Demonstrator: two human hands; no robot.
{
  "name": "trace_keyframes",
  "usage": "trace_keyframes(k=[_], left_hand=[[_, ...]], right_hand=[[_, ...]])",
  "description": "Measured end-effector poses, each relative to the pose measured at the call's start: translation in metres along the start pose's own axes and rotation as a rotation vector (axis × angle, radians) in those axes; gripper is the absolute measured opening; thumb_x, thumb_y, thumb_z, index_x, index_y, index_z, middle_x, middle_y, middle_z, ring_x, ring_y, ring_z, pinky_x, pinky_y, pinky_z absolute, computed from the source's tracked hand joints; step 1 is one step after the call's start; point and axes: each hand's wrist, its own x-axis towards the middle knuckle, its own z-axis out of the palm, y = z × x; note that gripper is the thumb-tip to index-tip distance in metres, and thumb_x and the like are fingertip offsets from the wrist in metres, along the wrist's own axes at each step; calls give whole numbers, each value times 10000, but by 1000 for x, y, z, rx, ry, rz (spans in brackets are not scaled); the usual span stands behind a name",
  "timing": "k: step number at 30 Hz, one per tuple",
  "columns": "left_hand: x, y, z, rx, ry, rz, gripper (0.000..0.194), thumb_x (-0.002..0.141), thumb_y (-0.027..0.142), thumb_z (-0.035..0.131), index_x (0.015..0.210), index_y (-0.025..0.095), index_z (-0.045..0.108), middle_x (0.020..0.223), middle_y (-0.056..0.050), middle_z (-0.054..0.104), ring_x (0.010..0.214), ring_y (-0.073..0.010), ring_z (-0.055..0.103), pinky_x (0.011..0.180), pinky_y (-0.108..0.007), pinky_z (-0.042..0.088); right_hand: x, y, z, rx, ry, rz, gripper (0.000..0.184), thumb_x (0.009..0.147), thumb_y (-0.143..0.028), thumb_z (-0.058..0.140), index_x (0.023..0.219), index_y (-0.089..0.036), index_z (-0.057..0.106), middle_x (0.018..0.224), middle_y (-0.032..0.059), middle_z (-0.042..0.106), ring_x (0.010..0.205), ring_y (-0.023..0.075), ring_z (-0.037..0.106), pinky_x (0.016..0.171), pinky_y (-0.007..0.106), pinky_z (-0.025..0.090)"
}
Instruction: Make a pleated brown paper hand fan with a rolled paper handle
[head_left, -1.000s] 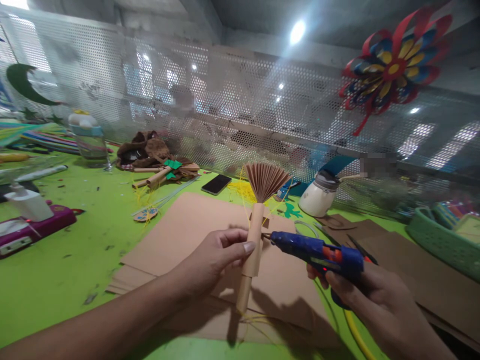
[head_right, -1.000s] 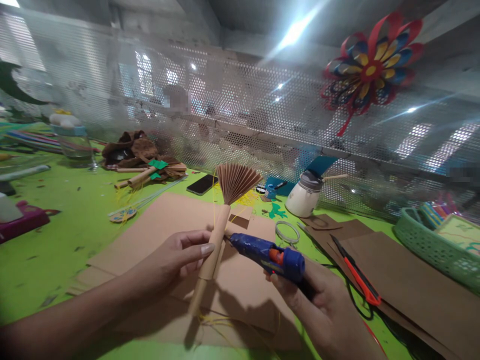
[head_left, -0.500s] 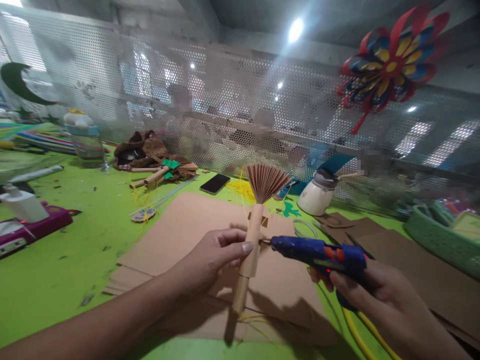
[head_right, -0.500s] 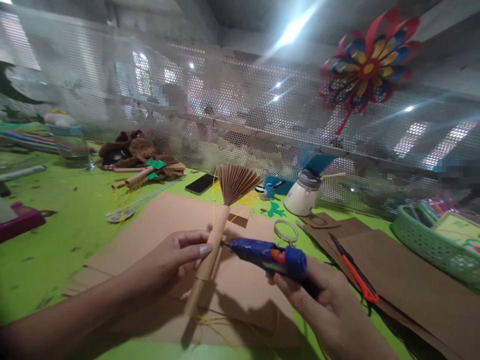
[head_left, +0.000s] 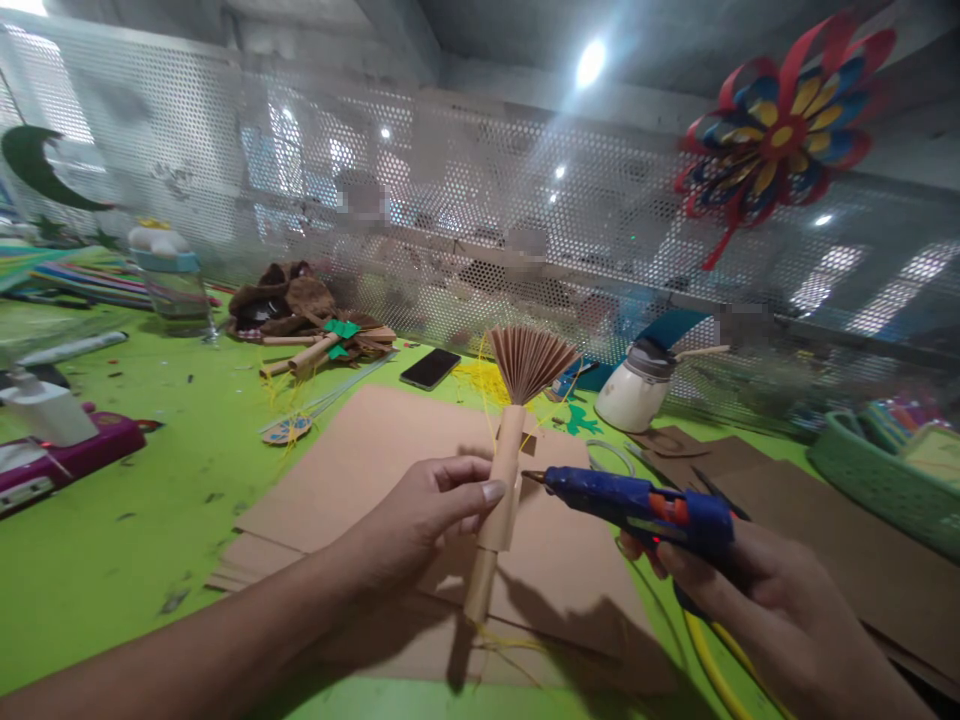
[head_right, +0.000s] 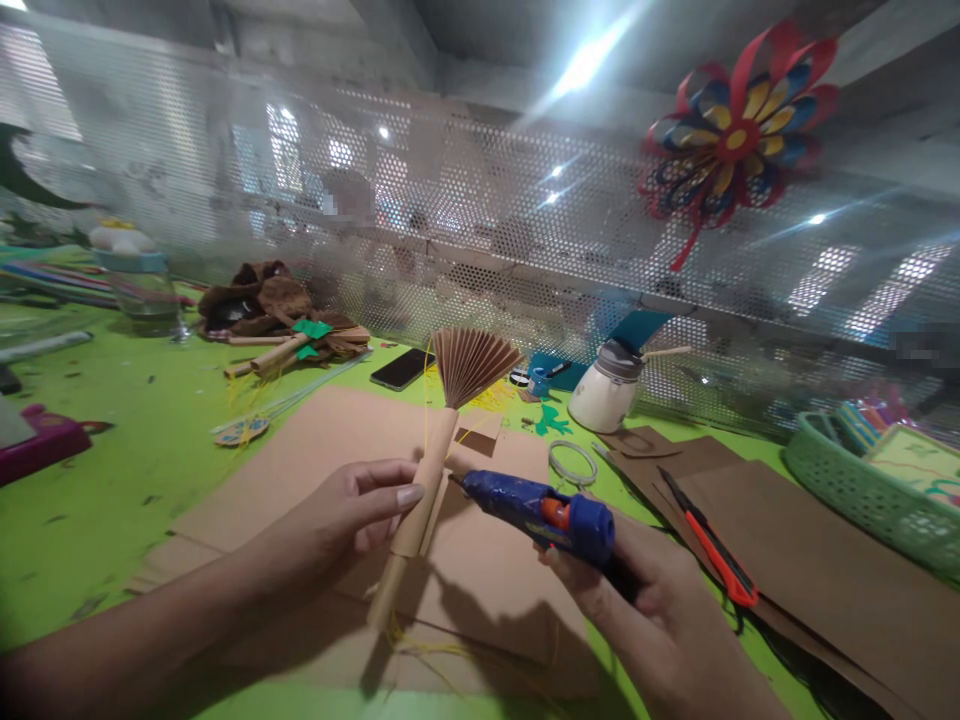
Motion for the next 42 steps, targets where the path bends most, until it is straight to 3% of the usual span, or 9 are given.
trace_keyframes(k=[5, 12, 24, 31, 35, 39, 42], left_hand=[[0, 2, 1, -9, 2, -8, 274, 670, 297, 802, 894, 151, 741, 876, -63, 698, 815, -169, 579, 768, -278, 434], [1, -3, -5, 113, -10, 23, 236, 723, 323, 759, 887, 156, 734, 807, -26, 649, 716, -134, 531, 680, -253, 383], [1, 1, -4, 181, -4, 34, 297, 724, 342, 739, 951, 150, 727, 832, -56, 669, 737, -168, 548, 695, -279, 400], [1, 0, -4, 178, -4, 38, 248, 721, 347, 746, 872, 152, 720, 818, -45, 651, 730, -158, 535, 662, -262, 392], [1, -1, -3, 146, 18, 48, 235, 718, 331, 750, 864, 150, 719, 795, -36, 637, 696, -144, 517, 653, -258, 376], [1, -1, -3, 155, 14, 49, 225, 712, 328, 750, 857, 158, 723, 772, -32, 639, 687, -145, 517, 648, -258, 374], [1, -1, -4, 155, 16, 49, 220, 708, 326, 754, 851, 160, 726, 807, -38, 651, 711, -150, 534, 658, -258, 388]], right_hand=[[-1, 2, -1, 21, -15, 10, 273, 815, -447, 652, 876, -213, 778, 773, 65, 746, 747, 228, 692, 681, 281, 581], [0, -3, 4, 51, 1, 21, 277, 823, -458, 626, 795, -217, 758, 707, 43, 708, 673, 204, 667, 603, 262, 565], [1, -2, 3, 10, 17, -22, 264, 824, -442, 628, 778, -215, 755, 705, 44, 711, 632, 198, 650, 570, 258, 550], [2, -4, 3, -102, 11, -81, 254, 818, -428, 633, 882, -223, 767, 834, 55, 753, 759, 239, 694, 683, 300, 570], [1, -4, 1, -118, 14, -78, 251, 834, -427, 613, 823, -225, 762, 776, 48, 746, 732, 229, 692, 617, 261, 563], [3, -3, 3, -138, -11, -106, 280, 841, -434, 608, 905, -212, 765, 856, 65, 760, 783, 245, 704, 694, 298, 582], [4, -1, 2, -161, -35, -140, 280, 838, -437, 612, 912, -214, 765, 850, 64, 761, 749, 238, 707, 662, 292, 586]])
